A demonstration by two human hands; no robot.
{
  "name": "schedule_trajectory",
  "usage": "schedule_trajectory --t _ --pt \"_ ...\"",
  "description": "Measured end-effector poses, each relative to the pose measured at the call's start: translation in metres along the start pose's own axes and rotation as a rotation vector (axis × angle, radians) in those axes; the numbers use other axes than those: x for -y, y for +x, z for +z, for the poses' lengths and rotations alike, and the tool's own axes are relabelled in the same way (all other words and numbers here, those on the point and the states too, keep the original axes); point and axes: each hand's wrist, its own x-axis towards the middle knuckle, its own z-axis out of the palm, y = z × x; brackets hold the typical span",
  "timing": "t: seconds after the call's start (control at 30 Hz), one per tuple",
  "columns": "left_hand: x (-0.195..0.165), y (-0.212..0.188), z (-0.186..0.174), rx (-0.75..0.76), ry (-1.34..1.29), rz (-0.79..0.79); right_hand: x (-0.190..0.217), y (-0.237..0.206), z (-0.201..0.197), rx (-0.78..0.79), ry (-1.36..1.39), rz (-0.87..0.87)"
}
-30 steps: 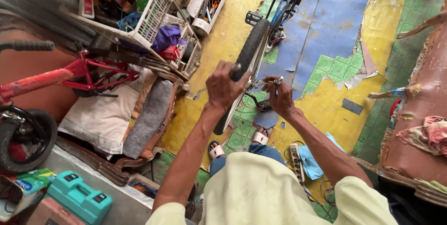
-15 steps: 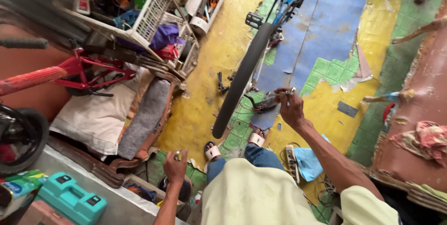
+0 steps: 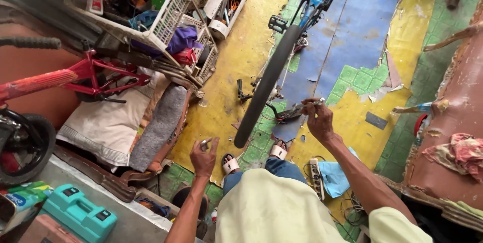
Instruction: The person selects wrenches from a tool tray and uses them to loosen and tighten bolts on a bicycle wheel hub. They repeatedly switch between wrenches and adjust the wheel while working in a cluttered workshop.
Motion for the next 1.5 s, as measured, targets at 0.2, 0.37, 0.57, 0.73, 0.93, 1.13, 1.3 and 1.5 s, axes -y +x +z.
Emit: schedule_trajectory --t 0.2,0.37,0.57,0.73,0.93,1.13,1.3,1.5 --pt "0.011 0.003 0.017 0.023 -0.088 -0.028 -0.004 -0.013 -0.005 0.013 -0.064 0.030" --pt "0.021 0.003 0.021 0.034 -0.146 -0.035 0.010 -0.021 -0.005 0.016 -0.074 0.061" --pt "0.019 0.009 0.020 0.120 -0.162 -0.043 0.038 -0.027 0.001 0.039 -0.179 0.071" --pt "-0.003 0.031 0.020 0.085 -0.258 0.083 0.053 -0.025 0.009 0.037 -0.173 0.056" --pt "-0.067 0.069 0.023 0.241 -0.255 0.113 0.054 -0.027 0.014 0.014 -0.151 0.073" --pt "-0.161 0.117 0.052 0.321 -0.327 0.344 0.057 -0.033 0.006 -0.035 -0.114 0.043" --pt "-0.234 0.145 0.095 0.414 -0.178 0.386 0.061 -0.036 -0.008 -0.086 -0.121 0.106" --pt "-0.285 0.170 0.114 0.614 0.001 0.369 0.052 -0.043 -0.021 -0.163 -0.039 0.127"
